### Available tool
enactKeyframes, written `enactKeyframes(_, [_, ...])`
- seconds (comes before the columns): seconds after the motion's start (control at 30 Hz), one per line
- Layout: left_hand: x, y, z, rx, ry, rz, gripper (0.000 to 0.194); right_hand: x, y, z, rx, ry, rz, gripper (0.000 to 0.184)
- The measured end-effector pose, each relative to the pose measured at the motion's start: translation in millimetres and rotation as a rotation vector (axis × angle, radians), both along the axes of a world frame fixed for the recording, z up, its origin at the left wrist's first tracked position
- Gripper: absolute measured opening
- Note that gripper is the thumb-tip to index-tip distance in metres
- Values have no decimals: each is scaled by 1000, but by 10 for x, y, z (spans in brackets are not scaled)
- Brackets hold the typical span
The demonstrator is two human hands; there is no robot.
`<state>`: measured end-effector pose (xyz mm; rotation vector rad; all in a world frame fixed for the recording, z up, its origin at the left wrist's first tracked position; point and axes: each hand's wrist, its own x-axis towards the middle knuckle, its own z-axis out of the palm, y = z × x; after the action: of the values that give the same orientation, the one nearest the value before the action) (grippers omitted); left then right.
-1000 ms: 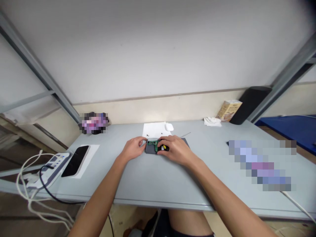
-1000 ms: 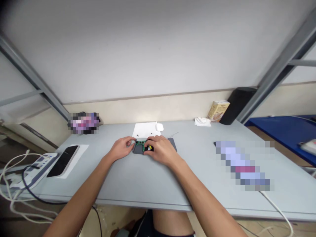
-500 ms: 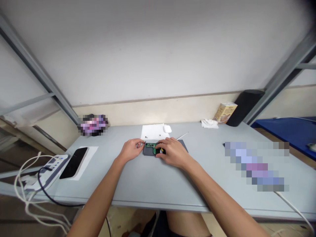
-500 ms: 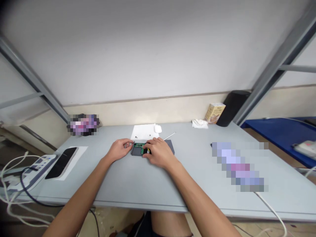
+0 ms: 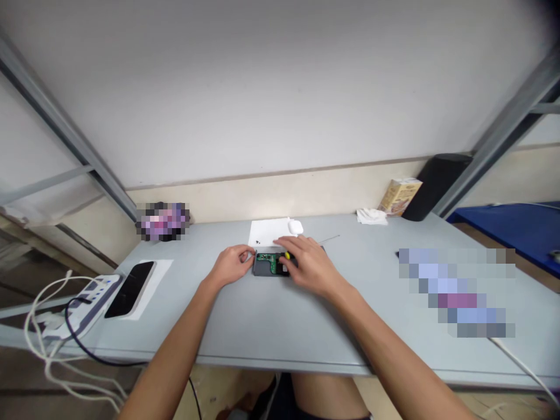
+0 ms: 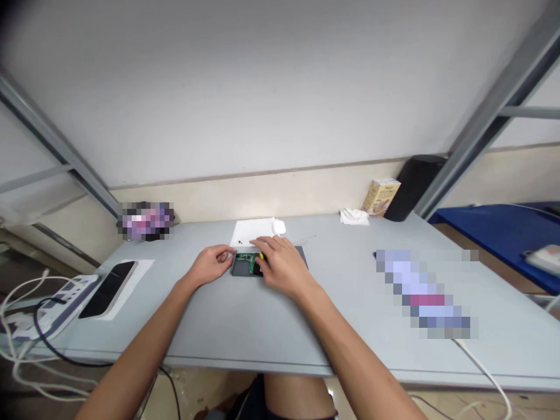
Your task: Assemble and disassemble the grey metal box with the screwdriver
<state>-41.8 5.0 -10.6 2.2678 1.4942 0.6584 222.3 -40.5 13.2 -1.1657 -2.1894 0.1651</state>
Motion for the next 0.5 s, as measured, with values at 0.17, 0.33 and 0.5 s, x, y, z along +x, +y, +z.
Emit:
enactKeyframes(0.17, [2, -12, 40, 9, 22, 4, 19, 199, -17, 377, 228, 547, -215, 31])
enactKeyframes(0.33, [-3, -27, 85, 1, 61, -11, 17, 292, 231, 541, 221, 693, -368, 51])
enactKeyframes(0.5, [29, -65, 124, 137, 73, 65, 18, 267, 490, 156, -56, 656, -373, 51])
